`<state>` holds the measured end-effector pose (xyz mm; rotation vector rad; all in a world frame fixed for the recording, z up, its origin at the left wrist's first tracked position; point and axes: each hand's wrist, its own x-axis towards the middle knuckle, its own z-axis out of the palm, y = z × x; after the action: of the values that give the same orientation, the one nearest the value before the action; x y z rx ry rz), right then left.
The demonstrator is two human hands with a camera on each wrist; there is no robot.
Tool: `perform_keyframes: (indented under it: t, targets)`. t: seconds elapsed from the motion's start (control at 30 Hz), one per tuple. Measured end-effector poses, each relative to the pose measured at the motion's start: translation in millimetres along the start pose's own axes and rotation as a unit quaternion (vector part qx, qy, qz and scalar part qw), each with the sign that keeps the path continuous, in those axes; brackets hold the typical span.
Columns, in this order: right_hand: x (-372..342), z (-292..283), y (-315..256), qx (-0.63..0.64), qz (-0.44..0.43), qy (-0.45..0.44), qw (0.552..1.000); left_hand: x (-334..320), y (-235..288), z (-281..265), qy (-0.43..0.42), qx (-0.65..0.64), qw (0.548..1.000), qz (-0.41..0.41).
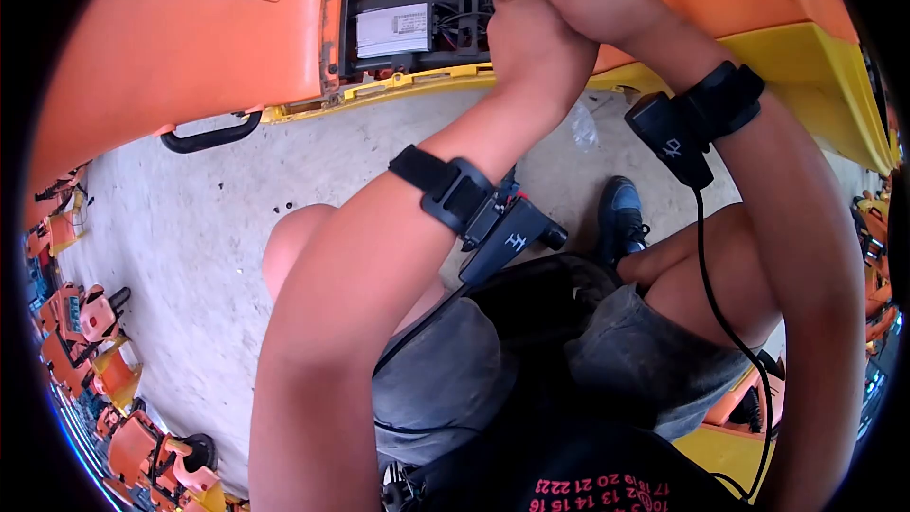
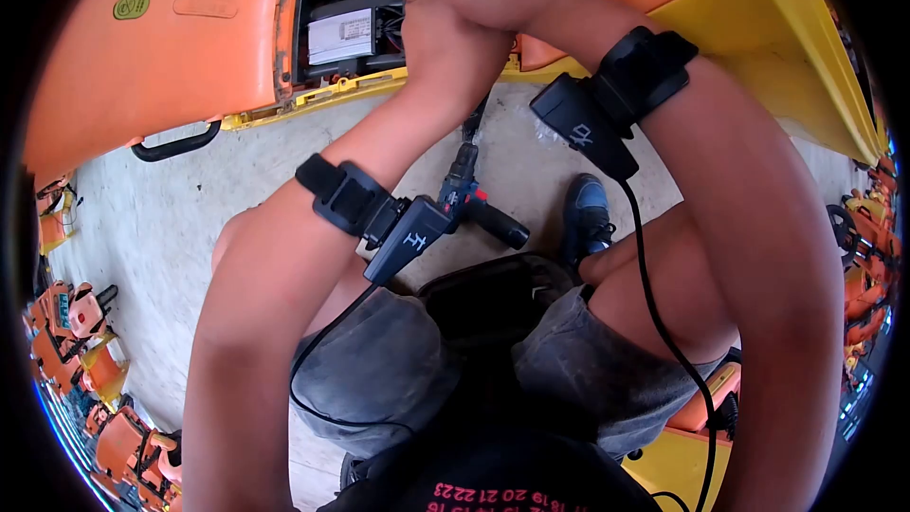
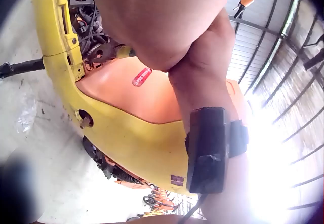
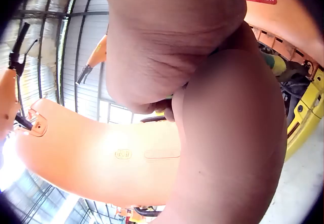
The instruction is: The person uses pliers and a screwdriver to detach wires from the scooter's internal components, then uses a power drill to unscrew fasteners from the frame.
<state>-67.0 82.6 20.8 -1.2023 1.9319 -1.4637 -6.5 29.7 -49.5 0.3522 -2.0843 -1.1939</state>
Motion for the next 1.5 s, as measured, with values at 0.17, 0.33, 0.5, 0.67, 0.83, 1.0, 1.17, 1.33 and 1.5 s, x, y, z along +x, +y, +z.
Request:
perform_keyframes:
  t: [0.17,0.33,0.5,0.67,0.83,1.0,1.17,1.33,1.5]
  targets:
    - [-5.5,3.6,5.5,-0.022,-0.075,-0.018,0.997,-10.9,2.3,-2.1,-0.015,0.013,0.999,0.036]
    - [-5.5,3.3,13.3,-0.230,-0.120,-0.008,0.966,-13.9,-6.8,-2.4,-0.003,0.002,0.998,0.067]
    - [-4.6,-1.7,19.2,-0.189,-0.100,0.005,0.977,14.9,-2.2,-52.8,-0.280,-0.217,0.925,-0.138]
    - [-8.3,-6.6,21.4,-0.094,-0.088,0.021,0.991,32.4,-21.7,-61.5,-0.411,-0.199,0.872,-0.176]
    - [-9.3,-8.8,12.6,-0.063,-0.072,0.033,0.995,39.0,-25.2,-39.9,-0.379,-0.282,0.869,-0.147]
    - [-4.2,-14.7,10.1,-0.017,-0.049,0.043,0.998,53.1,-46.4,-20.3,-0.415,-0.342,0.825,-0.172]
    - [1.6,-18.0,6.7,-0.050,-0.053,-0.012,0.997,43.9,-36.6,-23.7,-0.349,-0.208,0.909,-0.096]
    - [5.8,-14.2,7.2,-0.023,-0.015,-0.091,0.995,17.9,-29.8,-24.6,-0.249,-0.273,0.918,-0.142]
    - [1.0,-12.3,4.2,-0.047,-0.026,-0.157,0.986,-0.6,-20.4,-25.5,-0.193,-0.322,0.913,-0.158]
